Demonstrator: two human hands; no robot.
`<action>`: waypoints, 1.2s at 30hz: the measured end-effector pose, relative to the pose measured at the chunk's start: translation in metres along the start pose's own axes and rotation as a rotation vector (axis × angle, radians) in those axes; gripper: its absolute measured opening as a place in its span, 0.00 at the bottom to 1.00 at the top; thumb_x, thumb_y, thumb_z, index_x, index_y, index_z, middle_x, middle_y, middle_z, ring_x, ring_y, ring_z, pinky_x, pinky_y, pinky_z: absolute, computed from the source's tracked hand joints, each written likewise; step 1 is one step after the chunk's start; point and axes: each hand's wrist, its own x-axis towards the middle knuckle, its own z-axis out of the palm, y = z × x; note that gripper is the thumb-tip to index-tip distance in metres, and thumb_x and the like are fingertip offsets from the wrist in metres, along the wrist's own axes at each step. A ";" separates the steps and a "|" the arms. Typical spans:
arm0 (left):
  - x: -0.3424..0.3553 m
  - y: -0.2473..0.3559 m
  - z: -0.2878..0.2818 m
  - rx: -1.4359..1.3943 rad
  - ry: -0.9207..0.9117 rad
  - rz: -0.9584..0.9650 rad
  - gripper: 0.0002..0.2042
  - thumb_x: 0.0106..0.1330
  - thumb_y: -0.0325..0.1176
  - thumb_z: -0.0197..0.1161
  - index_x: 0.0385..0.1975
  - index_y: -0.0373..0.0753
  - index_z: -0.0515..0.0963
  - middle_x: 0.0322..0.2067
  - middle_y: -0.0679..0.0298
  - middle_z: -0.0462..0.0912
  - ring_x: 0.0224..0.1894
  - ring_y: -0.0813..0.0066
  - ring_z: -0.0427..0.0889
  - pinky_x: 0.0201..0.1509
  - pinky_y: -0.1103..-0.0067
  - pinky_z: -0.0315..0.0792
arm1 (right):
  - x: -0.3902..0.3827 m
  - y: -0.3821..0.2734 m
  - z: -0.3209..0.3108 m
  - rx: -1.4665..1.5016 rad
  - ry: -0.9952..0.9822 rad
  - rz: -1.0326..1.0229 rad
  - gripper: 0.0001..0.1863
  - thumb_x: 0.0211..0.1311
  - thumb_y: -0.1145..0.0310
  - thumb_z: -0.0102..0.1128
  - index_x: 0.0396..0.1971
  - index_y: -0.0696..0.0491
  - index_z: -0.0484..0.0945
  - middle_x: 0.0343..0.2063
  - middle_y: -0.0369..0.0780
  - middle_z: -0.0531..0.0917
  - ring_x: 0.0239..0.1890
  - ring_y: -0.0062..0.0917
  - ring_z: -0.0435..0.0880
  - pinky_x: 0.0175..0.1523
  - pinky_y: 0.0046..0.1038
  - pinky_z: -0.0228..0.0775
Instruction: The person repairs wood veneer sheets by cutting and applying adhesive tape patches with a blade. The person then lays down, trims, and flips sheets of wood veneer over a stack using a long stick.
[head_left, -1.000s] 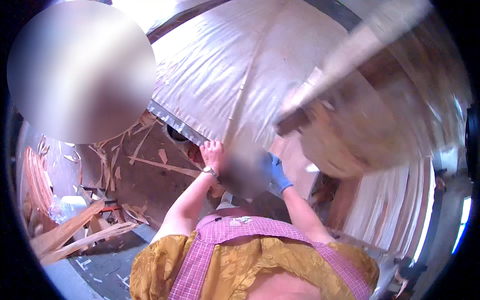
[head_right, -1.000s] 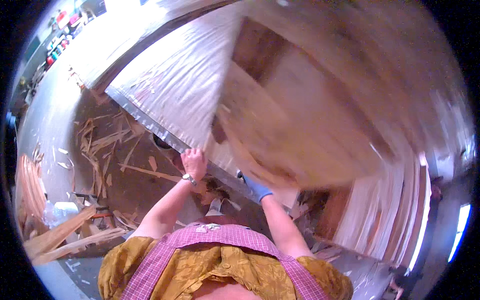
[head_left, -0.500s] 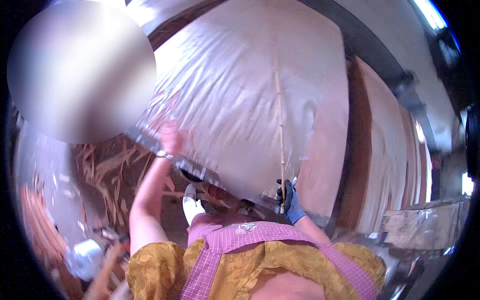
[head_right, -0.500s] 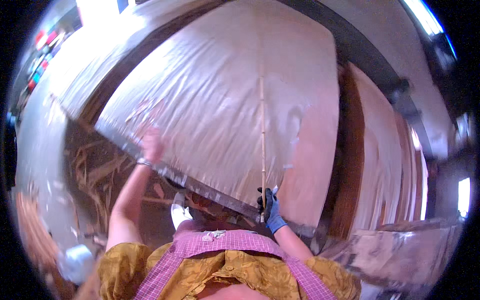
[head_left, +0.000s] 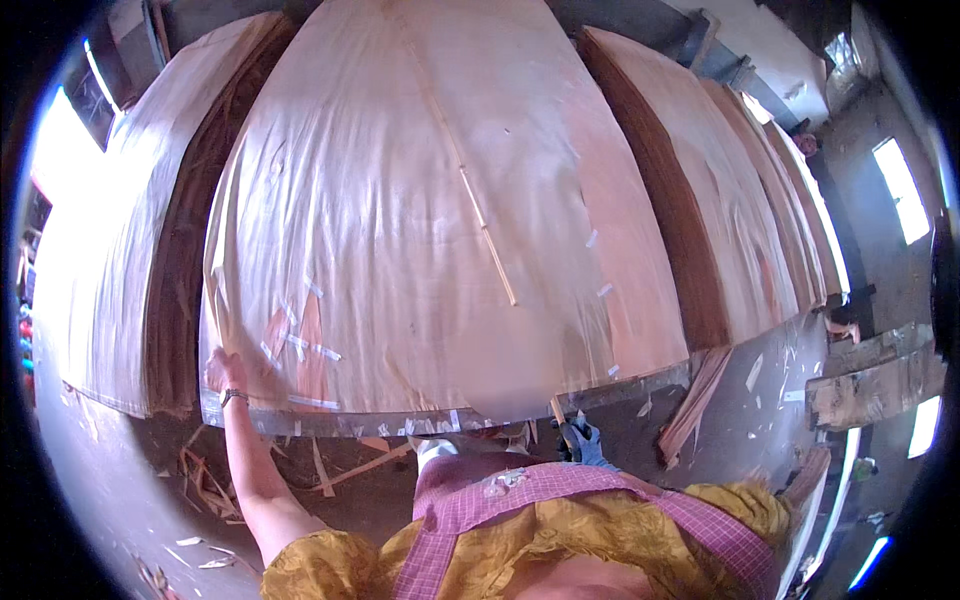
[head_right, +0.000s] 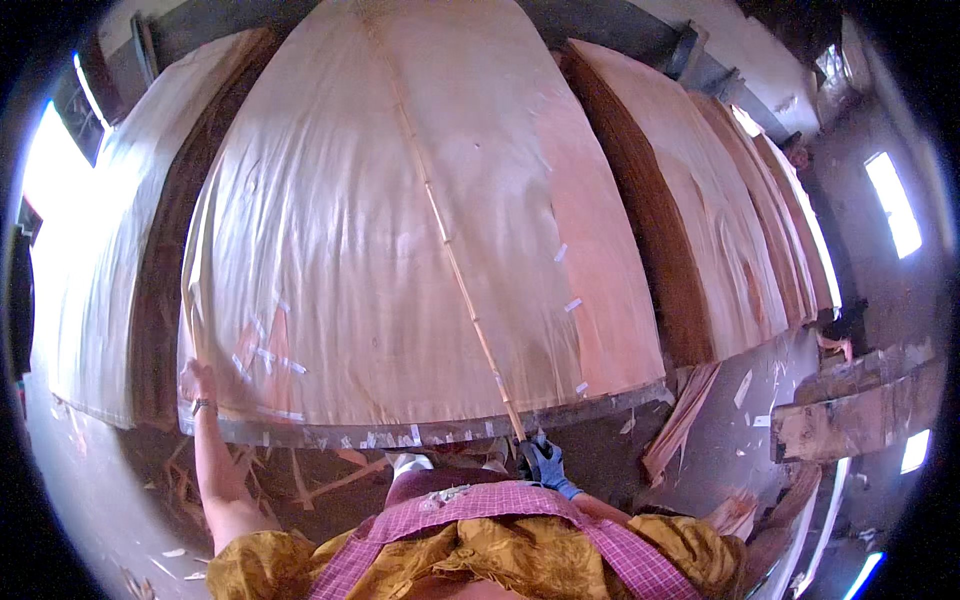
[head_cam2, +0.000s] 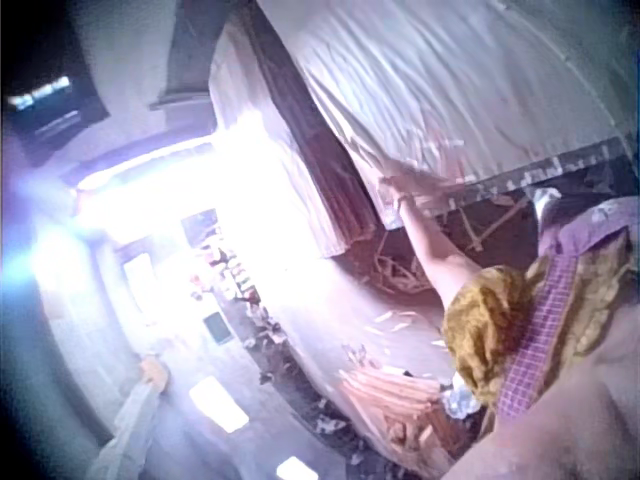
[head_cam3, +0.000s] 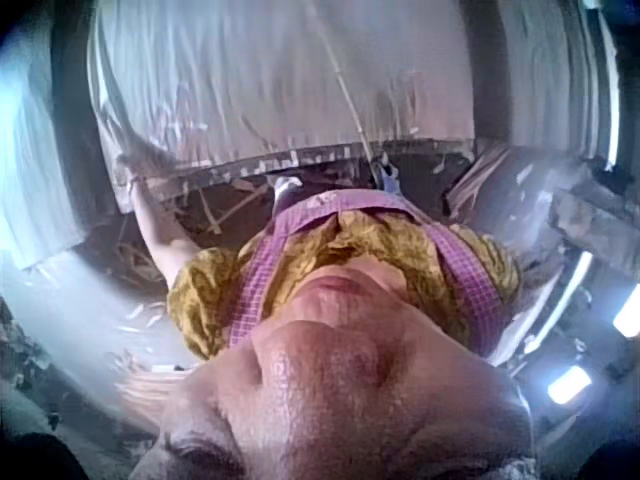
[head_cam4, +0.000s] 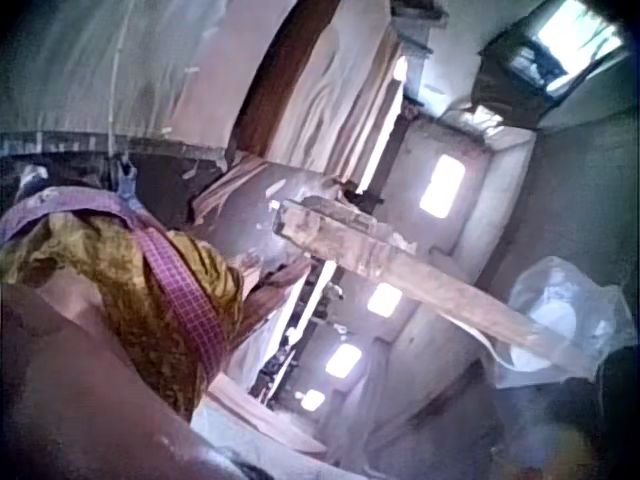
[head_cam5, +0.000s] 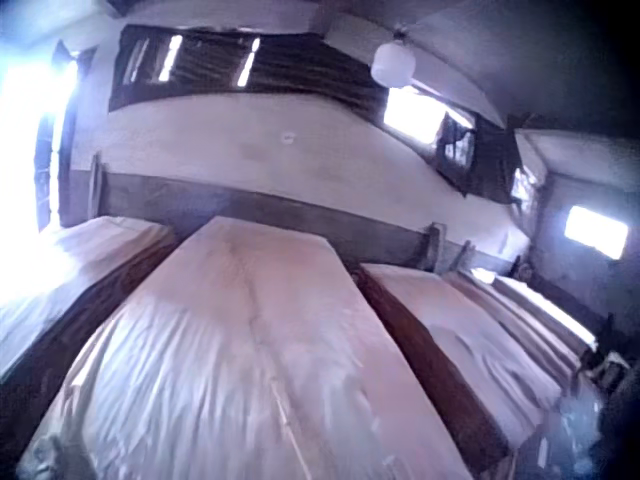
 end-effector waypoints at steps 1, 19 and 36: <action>-0.001 0.004 -0.015 -0.060 0.020 0.091 0.22 0.62 0.47 0.61 0.47 0.35 0.78 0.40 0.51 0.85 0.45 0.55 0.84 0.47 0.63 0.76 | -0.010 -0.018 0.007 0.030 -0.053 0.016 0.09 0.63 0.63 0.62 0.31 0.52 0.77 0.21 0.33 0.80 0.21 0.18 0.77 0.26 0.23 0.70; -0.374 0.583 -0.067 -0.012 -0.040 1.097 0.09 0.62 0.33 0.56 0.35 0.46 0.85 0.39 0.61 0.86 0.44 0.65 0.85 0.41 0.67 0.79 | 0.091 -0.097 -0.013 0.009 -0.304 -0.260 0.11 0.69 0.58 0.54 0.43 0.48 0.72 0.17 0.37 0.79 0.12 0.23 0.75 0.16 0.26 0.66; -0.471 0.544 -0.103 -1.040 -0.684 1.218 0.14 0.68 0.37 0.59 0.48 0.37 0.78 0.36 0.60 0.85 0.36 0.71 0.85 0.39 0.76 0.77 | 0.127 -0.160 -0.008 -0.357 -0.004 -0.643 0.27 0.69 0.56 0.53 0.63 0.55 0.65 0.58 0.49 0.75 0.50 0.39 0.82 0.48 0.38 0.74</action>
